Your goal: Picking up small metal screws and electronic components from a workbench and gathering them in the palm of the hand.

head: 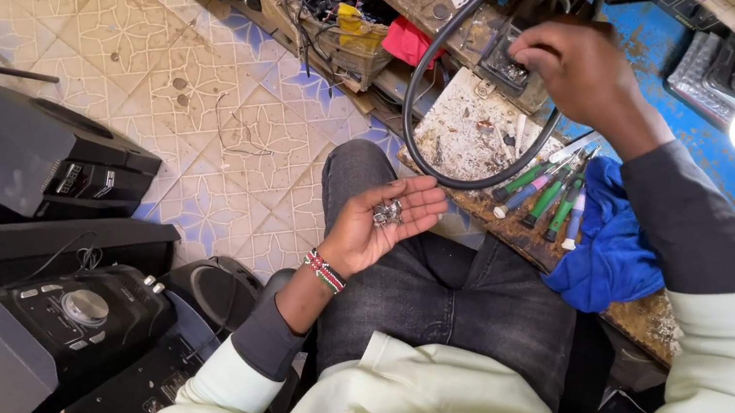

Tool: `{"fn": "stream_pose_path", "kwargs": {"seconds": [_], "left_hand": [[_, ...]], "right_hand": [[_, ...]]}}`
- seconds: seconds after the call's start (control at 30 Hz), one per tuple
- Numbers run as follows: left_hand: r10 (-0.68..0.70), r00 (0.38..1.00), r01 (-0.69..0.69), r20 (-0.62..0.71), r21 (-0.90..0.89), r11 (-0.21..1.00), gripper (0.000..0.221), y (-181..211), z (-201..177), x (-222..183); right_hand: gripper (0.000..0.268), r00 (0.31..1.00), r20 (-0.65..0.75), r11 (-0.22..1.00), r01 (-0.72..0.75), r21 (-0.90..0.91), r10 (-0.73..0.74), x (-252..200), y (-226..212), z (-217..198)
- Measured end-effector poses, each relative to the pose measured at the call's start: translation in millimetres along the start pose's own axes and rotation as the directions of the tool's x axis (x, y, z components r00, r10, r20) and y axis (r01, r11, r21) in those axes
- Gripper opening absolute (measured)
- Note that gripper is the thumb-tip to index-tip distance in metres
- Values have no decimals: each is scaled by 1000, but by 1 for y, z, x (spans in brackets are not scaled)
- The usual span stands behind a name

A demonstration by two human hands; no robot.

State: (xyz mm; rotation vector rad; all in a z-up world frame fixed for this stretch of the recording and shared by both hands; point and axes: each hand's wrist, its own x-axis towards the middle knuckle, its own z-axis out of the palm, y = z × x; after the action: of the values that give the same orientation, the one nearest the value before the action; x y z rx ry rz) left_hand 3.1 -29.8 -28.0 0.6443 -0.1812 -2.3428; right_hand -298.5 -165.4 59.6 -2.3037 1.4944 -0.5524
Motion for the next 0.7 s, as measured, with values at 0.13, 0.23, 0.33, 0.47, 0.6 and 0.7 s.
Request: {"fn": "stream_pose_path", "kwargs": {"seconds": [0.13,0.23,0.33,0.47,0.6,0.7], "left_hand": [[10,998,-4,63,-96,995,51,-4,7,-1],[71,955,-4,287,-229,973,57,-8,15,-2],[141,951,-73,274,-244,967,58,-18,12,0],[223,920,-111,322,-332,937,57,-35,-15,16],[250,908,-117,336,-368,922,57,-26,0,11],[271,912,-150,309,-364,919,52,-21,10,2]], "right_hand": [[14,976,62,920,-217,325,209,-22,-46,-17],[14,930,243,696,-367,618,275,-42,-82,-7],[21,934,284,539,-358,763,218,-61,-116,12],[14,982,166,767,-173,618,87,-76,-143,38],[19,999,11,833,27,552,-40,-80,-166,47],[21,997,-64,857,69,511,-43,-85,-171,48]]}}
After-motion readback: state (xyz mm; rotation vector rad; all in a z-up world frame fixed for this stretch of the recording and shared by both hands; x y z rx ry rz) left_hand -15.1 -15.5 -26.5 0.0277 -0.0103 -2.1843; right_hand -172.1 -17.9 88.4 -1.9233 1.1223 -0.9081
